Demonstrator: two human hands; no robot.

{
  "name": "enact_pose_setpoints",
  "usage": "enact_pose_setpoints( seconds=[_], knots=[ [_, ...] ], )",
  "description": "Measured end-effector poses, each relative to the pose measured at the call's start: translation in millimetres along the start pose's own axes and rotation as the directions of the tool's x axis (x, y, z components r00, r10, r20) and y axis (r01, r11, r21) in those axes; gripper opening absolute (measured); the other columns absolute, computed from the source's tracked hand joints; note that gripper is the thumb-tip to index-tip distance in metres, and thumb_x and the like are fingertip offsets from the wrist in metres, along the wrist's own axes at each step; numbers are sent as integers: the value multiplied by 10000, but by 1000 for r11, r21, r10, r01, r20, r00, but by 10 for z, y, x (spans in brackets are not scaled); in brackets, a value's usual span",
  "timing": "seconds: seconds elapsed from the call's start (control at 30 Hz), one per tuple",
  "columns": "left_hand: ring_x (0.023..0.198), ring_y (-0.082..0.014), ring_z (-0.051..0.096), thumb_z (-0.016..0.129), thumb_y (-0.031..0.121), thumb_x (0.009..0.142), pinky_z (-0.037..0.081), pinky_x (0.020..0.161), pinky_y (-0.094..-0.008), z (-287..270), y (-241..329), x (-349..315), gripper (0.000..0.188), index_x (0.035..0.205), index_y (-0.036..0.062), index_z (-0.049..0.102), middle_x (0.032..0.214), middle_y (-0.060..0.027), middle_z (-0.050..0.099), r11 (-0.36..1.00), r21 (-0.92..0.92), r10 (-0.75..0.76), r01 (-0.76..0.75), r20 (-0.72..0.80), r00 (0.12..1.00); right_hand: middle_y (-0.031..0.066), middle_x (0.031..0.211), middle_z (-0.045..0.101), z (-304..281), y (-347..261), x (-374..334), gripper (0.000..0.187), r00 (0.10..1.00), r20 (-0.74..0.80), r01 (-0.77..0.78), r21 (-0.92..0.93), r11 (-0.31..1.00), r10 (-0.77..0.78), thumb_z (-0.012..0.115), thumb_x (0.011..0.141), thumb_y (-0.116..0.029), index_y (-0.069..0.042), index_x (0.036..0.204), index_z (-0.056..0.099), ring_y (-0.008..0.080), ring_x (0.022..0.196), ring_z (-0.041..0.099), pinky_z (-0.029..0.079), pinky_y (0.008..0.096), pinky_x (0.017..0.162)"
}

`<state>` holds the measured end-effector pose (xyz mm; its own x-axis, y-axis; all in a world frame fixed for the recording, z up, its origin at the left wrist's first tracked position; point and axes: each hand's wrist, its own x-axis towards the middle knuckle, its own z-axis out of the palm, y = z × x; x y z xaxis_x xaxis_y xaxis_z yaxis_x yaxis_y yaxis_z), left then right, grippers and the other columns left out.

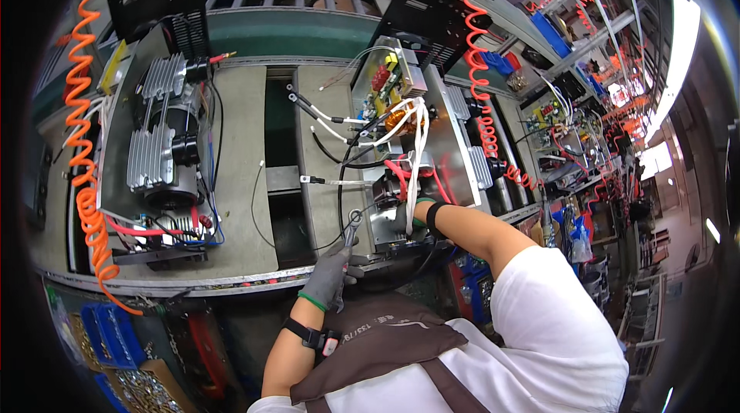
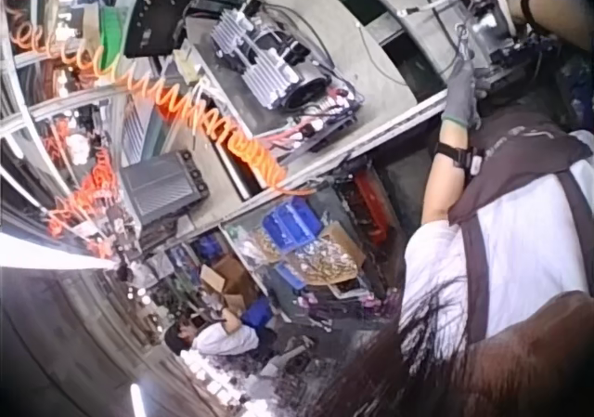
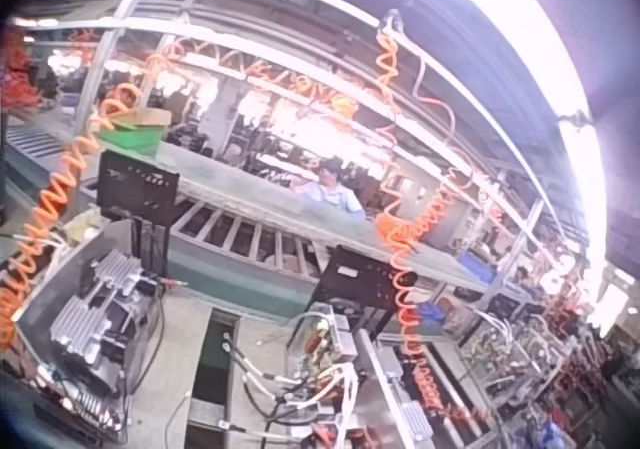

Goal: Assembling and wiring components of industrial machines on a conveyor belt in a factory setting.

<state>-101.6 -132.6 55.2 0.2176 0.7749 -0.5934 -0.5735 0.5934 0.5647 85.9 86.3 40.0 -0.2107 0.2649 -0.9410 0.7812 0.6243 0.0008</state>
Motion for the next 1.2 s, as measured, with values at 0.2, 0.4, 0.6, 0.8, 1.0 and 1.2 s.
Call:
enact_pose_setpoints(
  seconds=[0.2, 0.4, 0.6, 0.8, 1.0, 1.2],
  knots=[
    [653, -73, 564, 445, 254, 951, 416, 503, -192, 130, 130, 184, 370, 1266, 74, 516, 1017, -42, 651, 959, 282, 30, -29, 1, 1000, 208, 913, 660, 51, -211, -600, 224, 908, -419, 9, 30, 999, 4, 662, 704, -156, -9, 873, 668, 344, 868, 642, 510, 386, 746],
    [682, -93, 555, 433, 238, 931, 423, 558, -235, 204, 235, 365, 347, 1205, 54, 541, 948, -36, 634, 884, 465, 11, -54, 95, 995, 230, 974, 610, 485, -623, -883, 319, 391, -817, 415, 567, 712, 423, 502, 838, -73, -67, 1155, 532, 376, 913, 613, 488, 394, 775],
    [617, -75, 546, 448, 228, 933, 432, 537, -208, 275, 264, 524, 357, 1223, 39, 536, 982, -50, 654, 859, 511, -9, 24, -31, 999, 175, 1104, 621, 544, -704, -992, 421, 307, -848, 739, 498, 453, 432, 489, 824, -98, -61, 1242, 519, 263, 1056, 588, 449, 339, 913],
    [537, -80, 525, 462, 283, 941, 415, 482, -212, 326, 286, 540, 352, 1184, 49, 561, 856, -41, 641, 811, 584, -32, 31, -8, 999, 136, 848, 617, 728, -736, -1116, 254, 256, -901, 455, 431, 779, 350, 634, 778, -227, -92, 991, 600, 320, 812, 608, 472, 400, 684],
    [530, -85, 495, 459, 328, 946, 376, 491, -233, 313, 105, 687, 379, 1131, 18, 575, 792, -26, 593, 717, 691, 27, -88, 99, 995, 99, 624, 559, 943, -435, -1150, 228, 106, -850, 165, 526, 834, 515, 679, 751, -276, -89, 691, 564, 313, 596, 566, 423, 411, 548],
    [722, -98, 514, 497, 321, 936, 436, 642, -247, 275, 154, 823, 388, 1137, 3, 588, 827, -15, 579, 622, 769, 68, -151, 139, 988, 127, 949, 634, 1094, -252, -997, 450, -82, -775, 56, 624, 779, 627, 738, 651, -428, -117, 964, 651, 319, 920, 589, 441, 448, 804]
  ],
)
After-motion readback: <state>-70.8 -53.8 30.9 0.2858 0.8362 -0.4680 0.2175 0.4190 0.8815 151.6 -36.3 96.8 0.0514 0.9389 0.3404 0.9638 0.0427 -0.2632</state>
